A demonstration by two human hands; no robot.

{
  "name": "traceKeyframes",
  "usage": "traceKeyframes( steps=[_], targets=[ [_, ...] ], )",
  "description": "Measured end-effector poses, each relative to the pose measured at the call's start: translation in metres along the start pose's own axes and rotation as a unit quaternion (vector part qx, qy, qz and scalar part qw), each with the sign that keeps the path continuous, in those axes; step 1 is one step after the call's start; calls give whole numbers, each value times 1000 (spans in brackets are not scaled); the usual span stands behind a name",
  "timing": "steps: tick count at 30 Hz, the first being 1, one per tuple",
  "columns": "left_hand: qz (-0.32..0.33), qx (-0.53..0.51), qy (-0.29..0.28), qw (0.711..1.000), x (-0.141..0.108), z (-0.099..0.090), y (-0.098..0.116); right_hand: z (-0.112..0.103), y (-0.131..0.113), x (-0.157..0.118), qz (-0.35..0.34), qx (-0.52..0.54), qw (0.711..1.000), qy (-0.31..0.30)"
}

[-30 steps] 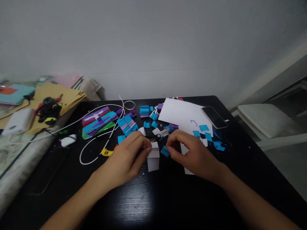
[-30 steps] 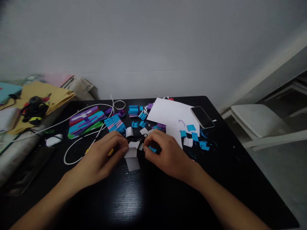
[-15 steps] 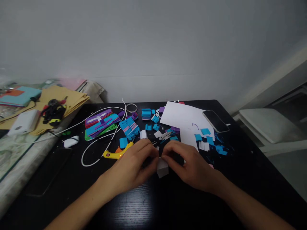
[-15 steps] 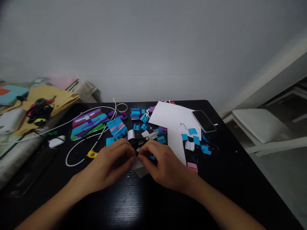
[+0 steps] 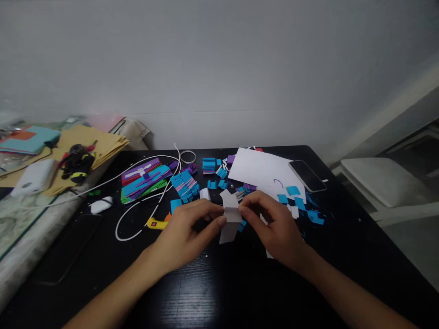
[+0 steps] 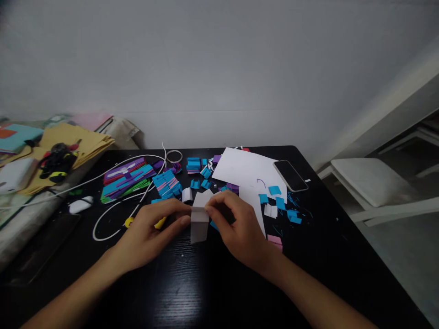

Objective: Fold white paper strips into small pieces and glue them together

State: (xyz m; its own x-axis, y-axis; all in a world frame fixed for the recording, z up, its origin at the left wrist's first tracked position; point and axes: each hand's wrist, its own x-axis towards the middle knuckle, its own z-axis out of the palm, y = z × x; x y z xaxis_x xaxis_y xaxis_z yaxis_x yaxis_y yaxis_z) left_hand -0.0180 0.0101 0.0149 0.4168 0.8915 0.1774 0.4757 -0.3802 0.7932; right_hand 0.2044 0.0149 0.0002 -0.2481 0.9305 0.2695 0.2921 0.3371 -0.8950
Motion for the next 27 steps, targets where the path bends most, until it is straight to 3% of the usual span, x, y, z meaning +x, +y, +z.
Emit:
traceKeyframes(
  steps=[11,16,22,27],
  targets=[
    [-74,-129,32,988,3,12,2,7,1,-3,-48,-1,999,-5],
    [-114,-146,5,983,0,17,-3,13,3,-6,-46,72,995,49],
    [-94,-179,18,979,1,19,-3,17,3,-7,-20,152,986,71],
    [-79,-133,51,987,0,20,-3,22,6,-7,4,190,979,71]
  ],
)
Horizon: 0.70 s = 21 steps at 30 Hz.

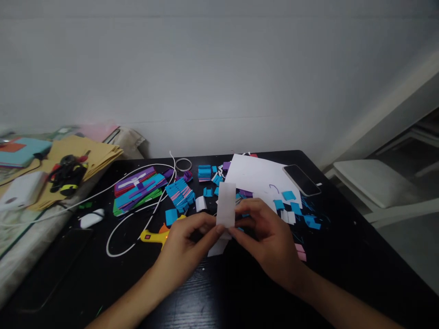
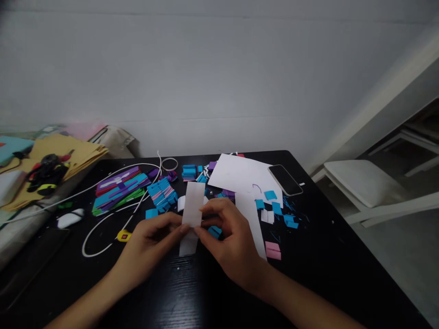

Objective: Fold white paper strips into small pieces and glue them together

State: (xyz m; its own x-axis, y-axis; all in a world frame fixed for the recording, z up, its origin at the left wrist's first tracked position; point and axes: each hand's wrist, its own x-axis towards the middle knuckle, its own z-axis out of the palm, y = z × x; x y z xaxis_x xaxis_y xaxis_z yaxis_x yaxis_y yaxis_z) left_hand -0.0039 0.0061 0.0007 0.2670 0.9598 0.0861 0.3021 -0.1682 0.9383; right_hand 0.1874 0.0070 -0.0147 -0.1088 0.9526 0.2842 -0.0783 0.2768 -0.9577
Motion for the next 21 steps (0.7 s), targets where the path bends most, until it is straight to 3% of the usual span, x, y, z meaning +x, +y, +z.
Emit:
traceKeyframes(
  steps=[5,8,11,21],
  targets=[
    [-22,-11,6,1000,-2,1,-3,0,3,1,126,82,989,-6],
    [-12,-13,5,1000,-2,2,-4,-2,-1,3,168,47,983,-54],
    [8,-4,3,1000,-2,1,-4,-4,-6,3,169,1,983,-69],
    [82,21,28,996,-2,0,-7,-4,-9,2,153,-9,986,-60]
  ],
)
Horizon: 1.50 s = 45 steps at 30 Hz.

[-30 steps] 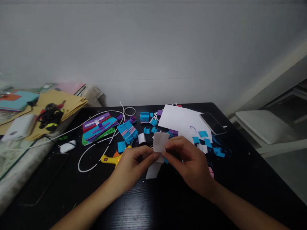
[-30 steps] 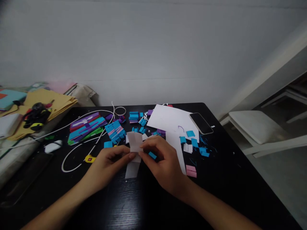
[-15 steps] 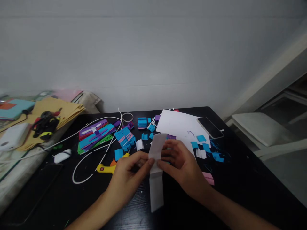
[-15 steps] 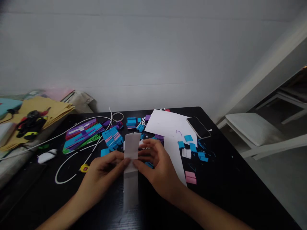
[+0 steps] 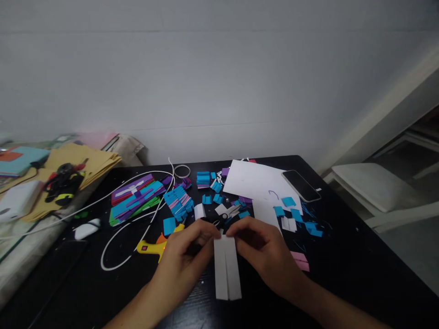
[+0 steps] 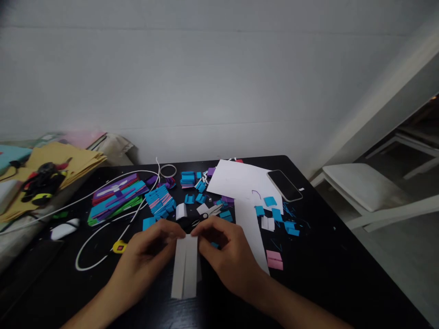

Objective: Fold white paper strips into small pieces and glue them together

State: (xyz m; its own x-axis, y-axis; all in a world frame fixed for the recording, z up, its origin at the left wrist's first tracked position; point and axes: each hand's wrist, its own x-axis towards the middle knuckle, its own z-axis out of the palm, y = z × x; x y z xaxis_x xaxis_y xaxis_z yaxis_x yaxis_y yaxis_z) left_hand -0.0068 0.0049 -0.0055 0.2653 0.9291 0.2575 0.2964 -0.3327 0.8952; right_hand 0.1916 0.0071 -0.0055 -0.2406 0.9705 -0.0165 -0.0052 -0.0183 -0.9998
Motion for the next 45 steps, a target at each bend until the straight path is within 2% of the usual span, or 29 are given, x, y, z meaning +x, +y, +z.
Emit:
traceKeyframes(
  steps=[3,9,12,18,22,24,35,41,45],
  targets=[
    [40,26,-2,999,-2,-2,-1,-2,-3,-2,-5,7,1000,-6],
    [179,79,9,981,-5,-4,-2,-3,-8,-4,10,20,999,-27],
    [213,92,-4,973,-6,-6,-1,-1,-7,-4,5,4,1000,-14],
    [130,115,30,984,-9,-4,5,0,-8,-7,-54,-40,998,9],
    [137,135,43,980,-5,-1,7,1,-10,-9,-118,-79,990,14],
    [147,130,39,980,-4,0,8,1,-10,-9,-130,-89,987,16],
    [154,126,-2,980,-10,-6,1,1,-14,-9,-67,-111,992,3],
    [127,140,-29,982,-9,-8,8,1,-15,-11,-47,-132,990,-14],
    [112,142,-44,983,-7,-12,11,-4,-16,-11,-5,-142,990,-18]
  ],
)
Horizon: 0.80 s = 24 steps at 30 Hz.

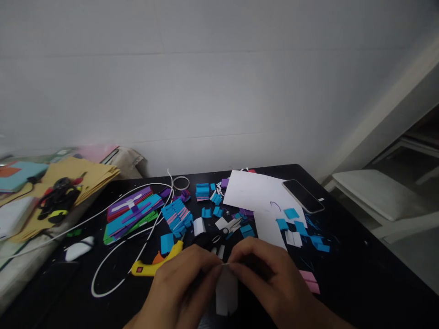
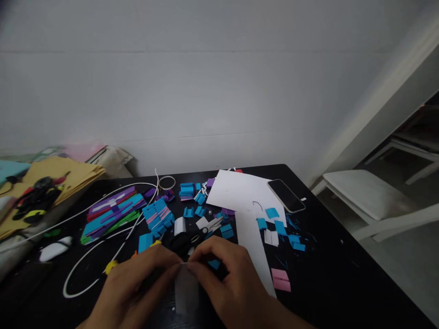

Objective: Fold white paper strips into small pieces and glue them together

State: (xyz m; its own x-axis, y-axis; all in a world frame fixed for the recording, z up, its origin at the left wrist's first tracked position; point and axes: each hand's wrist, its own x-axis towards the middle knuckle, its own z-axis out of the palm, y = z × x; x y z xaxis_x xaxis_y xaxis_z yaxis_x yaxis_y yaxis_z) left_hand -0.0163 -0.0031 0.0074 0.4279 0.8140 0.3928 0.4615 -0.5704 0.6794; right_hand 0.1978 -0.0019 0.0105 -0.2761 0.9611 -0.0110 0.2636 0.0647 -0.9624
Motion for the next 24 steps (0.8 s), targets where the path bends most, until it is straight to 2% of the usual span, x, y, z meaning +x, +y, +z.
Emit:
traceKeyframes(
  steps=[6,14,20,24],
  targets=[
    [17,-23,29,999,4,1,-6,-3,4,4,42,20,999,-23],
    [-9,-19,36,999,1,2,-5,-3,0,3,40,30,999,-17],
    [16,-6,37,999,2,2,-7,-3,3,5,42,43,998,-12],
    [9,-8,43,999,5,-1,-4,-3,4,5,23,68,997,-15]
  ],
)
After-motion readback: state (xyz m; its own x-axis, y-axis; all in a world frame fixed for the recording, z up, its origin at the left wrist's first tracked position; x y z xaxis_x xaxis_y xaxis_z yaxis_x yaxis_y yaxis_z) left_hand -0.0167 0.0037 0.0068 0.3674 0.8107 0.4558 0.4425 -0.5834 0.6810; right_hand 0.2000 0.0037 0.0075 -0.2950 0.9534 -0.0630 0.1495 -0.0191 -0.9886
